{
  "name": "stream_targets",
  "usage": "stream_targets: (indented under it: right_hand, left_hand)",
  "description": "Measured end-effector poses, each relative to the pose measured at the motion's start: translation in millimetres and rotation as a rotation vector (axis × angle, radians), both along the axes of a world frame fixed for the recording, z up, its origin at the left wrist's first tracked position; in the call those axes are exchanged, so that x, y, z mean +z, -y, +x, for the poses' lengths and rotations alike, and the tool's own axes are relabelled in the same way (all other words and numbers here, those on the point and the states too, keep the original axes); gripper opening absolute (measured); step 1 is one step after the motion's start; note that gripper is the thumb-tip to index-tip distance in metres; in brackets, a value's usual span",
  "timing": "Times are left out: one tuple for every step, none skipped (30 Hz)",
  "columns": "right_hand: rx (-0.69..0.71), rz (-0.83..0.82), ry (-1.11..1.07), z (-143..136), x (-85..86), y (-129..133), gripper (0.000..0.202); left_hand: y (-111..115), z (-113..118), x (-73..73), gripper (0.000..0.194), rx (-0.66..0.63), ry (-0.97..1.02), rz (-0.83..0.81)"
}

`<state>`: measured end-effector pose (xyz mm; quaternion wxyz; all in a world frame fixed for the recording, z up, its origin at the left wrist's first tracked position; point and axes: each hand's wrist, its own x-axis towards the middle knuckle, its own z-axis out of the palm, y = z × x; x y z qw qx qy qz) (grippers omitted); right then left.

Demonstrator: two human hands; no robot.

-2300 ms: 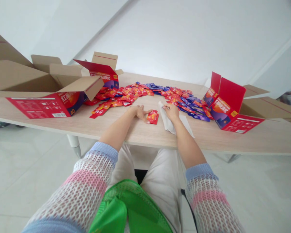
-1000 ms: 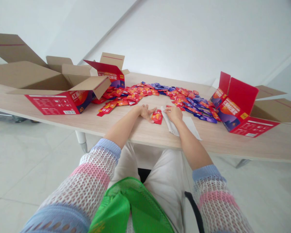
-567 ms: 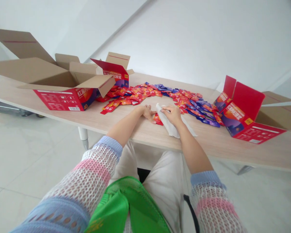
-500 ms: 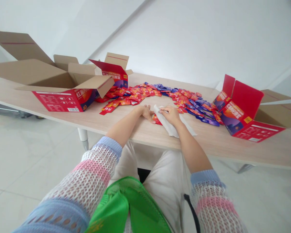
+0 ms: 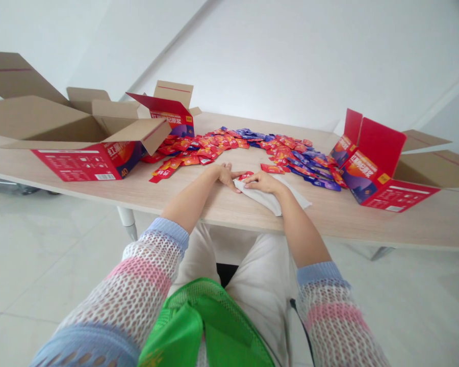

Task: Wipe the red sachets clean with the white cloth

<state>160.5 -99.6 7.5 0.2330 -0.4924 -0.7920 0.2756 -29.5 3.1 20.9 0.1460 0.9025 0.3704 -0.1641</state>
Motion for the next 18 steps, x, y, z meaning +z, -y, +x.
stream_targets:
  right_hand:
    - [-0.005, -0.001, -0.007, 0, -0.2, 0, 0.025]
    - [-0.015, 0.001, -0.013, -1, -0.9, 0, 0.025]
    - [-0.029, 0.006, -0.017, -1, -1.8, -1, 0.025]
    - [-0.047, 0.011, -0.021, -1, -3.1, -2, 0.026]
    - [-0.068, 0.017, -0.025, -1, -4.6, -3, 0.026]
    - [-0.094, 0.027, -0.028, 0, -6.3, -5, 0.026]
    - [-0.123, 0.041, -0.029, 0, -8.1, -7, 0.026]
    - [-0.153, 0.056, -0.025, 1, -10.1, -9, 0.027]
    - [-0.186, 0.071, -0.014, 2, -12.1, -11, 0.027]
    - [-0.228, 0.087, 0.006, 4, -14.1, -13, 0.027]
    - [-0.287, 0.103, 0.035, 7, -16.1, -15, 0.027]
    - [-0.369, 0.119, 0.073, 9, -18.0, -17, 0.027]
    - [-0.476, 0.135, 0.119, 13, -19.7, -19, 0.028]
    - [-0.598, 0.146, 0.17, 16, -21.2, -20, 0.029]
    - [-0.718, 0.152, 0.22, 20, -22.3, -21, 0.03]
    - [-0.817, 0.153, 0.263, 24, -23.2, -22, 0.031]
    - [-0.885, 0.149, 0.296, 28, -23.8, -22, 0.032]
    - [-0.922, 0.145, 0.317, 31, -24.2, -22, 0.032]
  left_hand:
    - [0, 0, -0.2, 0.138, 0.001, 0.002, -0.001]
    - [0, 0, 0.0, 0.138, 0.002, 0.005, -0.003]
    - [0, -1, 0.4, 0.138, 0.003, 0.01, -0.004]
    - [1, -1, 0.9, 0.137, 0.004, 0.013, -0.006]
    - [2, -1, 1.5, 0.137, 0.005, 0.016, -0.007]
    - [2, -1, 2.1, 0.137, 0.007, 0.017, -0.008]
    - [3, -1, 2.6, 0.137, 0.006, 0.016, -0.009]
    - [4, -1, 3.1, 0.137, 0.003, 0.014, -0.009]
    - [4, -1, 3.6, 0.136, -0.001, 0.008, -0.008]
    - [5, -1, 4.1, 0.135, -0.004, 0.001, -0.008]
    - [5, -1, 4.8, 0.135, -0.005, -0.007, -0.009]
    - [6, -1, 5.5, 0.134, -0.004, -0.013, -0.012]
    - [7, -2, 6.3, 0.134, -0.001, -0.017, -0.016]
    - [7, -2, 7.1, 0.134, 0.003, -0.016, -0.021]
    - [7, -2, 7.8, 0.134, 0.005, -0.011, -0.025]
    - [8, -3, 8.4, 0.135, 0.004, -0.006, -0.028]
    - [8, -3, 8.8, 0.136, 0.001, -0.001, -0.033]
    - [8, -3, 9.0, 0.137, -0.004, 0.003, -0.037]
